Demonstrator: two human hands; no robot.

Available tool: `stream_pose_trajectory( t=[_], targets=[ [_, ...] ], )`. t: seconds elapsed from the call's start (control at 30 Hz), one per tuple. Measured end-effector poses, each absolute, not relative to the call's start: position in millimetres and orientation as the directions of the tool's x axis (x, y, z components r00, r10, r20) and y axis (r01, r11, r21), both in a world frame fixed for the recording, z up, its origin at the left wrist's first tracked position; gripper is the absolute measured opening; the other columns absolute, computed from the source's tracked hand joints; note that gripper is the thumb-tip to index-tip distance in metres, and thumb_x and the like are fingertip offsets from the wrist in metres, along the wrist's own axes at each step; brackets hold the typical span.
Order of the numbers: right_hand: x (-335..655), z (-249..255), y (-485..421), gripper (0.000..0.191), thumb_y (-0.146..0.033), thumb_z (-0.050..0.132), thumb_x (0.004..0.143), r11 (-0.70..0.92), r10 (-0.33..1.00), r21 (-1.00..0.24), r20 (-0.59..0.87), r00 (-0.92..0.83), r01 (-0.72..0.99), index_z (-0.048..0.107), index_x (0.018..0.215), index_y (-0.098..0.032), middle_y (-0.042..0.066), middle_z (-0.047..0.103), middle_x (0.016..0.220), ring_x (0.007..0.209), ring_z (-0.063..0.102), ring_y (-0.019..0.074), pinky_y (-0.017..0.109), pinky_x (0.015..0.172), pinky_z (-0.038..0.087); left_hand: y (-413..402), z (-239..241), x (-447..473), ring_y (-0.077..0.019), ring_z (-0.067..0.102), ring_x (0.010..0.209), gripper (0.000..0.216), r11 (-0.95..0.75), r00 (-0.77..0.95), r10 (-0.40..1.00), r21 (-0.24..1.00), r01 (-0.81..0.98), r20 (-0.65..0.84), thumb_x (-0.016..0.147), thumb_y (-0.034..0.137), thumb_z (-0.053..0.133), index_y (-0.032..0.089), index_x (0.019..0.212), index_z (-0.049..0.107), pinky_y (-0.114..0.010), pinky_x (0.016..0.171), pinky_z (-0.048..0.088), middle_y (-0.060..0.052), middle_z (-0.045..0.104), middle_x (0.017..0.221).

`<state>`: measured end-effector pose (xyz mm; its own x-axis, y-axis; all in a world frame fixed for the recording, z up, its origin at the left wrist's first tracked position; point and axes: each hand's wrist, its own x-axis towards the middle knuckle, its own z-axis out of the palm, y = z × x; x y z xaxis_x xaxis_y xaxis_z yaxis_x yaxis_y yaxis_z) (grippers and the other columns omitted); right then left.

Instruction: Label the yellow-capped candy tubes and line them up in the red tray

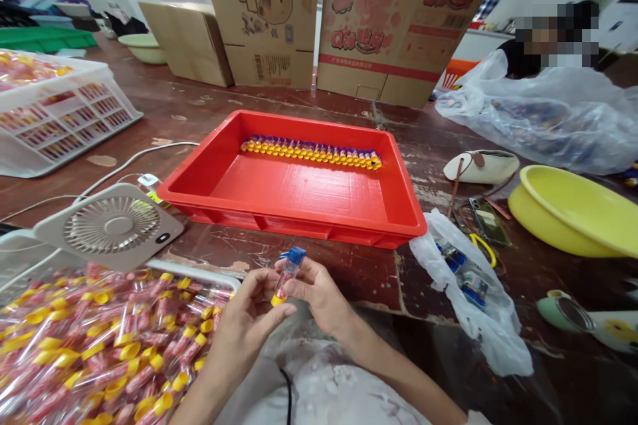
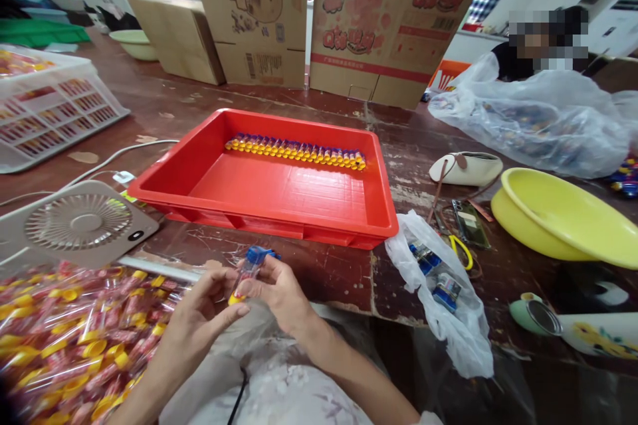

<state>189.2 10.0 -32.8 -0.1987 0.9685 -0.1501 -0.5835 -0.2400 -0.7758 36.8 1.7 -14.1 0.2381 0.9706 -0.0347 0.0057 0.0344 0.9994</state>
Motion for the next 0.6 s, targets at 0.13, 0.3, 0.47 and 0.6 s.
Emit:
stream_pose_trajectory(
  t=[0.13,0.3,0.47,0.6],
  targets=[
    [192.3,-27.6,11.8,0.033,-0.033,0.089,0.064,-0.245,0.969,-0.698,-0.158,-0.189,-0.673,0.074,0.091,-0.020,0.001,0.071,0.086,0.073,0.062,0.0132,0.025,0.073,0.051,2.6,-13.6,30.6,-0.0209,0.069,0.095,0.040,0.132,0.311,0.944,0.991,-0.039,-0.113,0.077,0.029,0.079,0.026,0.115,0.070,-0.027,0.078,0.058,-0.007,0.071,0.119],
    [187.8,-29.1,9.1,0.034,-0.033,0.091,0.061,-0.294,0.956,-0.623,-0.209,-0.207,-0.725,0.074,0.088,-0.020,0.001,0.072,0.082,0.071,0.062,0.0142,0.027,0.072,0.051,2.5,-24.6,33.9,-0.0243,0.070,0.106,0.027,0.173,0.156,0.975,0.980,-0.103,-0.156,0.077,0.032,0.079,0.025,0.103,0.079,-0.028,0.089,0.057,-0.006,0.078,0.111],
    [180.0,-27.0,7.4,0.032,-0.031,0.090,0.062,-0.269,0.962,-0.616,-0.216,-0.170,-0.741,0.075,0.087,-0.018,0.001,0.070,0.081,0.072,0.060,0.0132,0.025,0.072,0.049,2.9,-31.8,43.0,-0.0211,0.074,0.089,0.023,0.153,-0.023,0.987,0.976,-0.155,-0.159,0.067,0.033,0.085,0.026,0.089,0.082,-0.025,0.080,0.060,-0.004,0.081,0.096],
    [175.0,-26.7,7.0,0.029,-0.030,0.089,0.064,-0.235,0.970,-0.635,-0.195,-0.142,-0.736,0.075,0.085,-0.017,0.001,0.068,0.079,0.070,0.058,0.0126,0.023,0.068,0.047,3.9,-33.1,46.3,-0.0195,0.074,0.082,0.022,0.150,-0.096,0.981,0.977,-0.150,-0.166,0.065,0.032,0.086,0.024,0.086,0.082,-0.024,0.074,0.060,-0.005,0.082,0.091]
  ],
)
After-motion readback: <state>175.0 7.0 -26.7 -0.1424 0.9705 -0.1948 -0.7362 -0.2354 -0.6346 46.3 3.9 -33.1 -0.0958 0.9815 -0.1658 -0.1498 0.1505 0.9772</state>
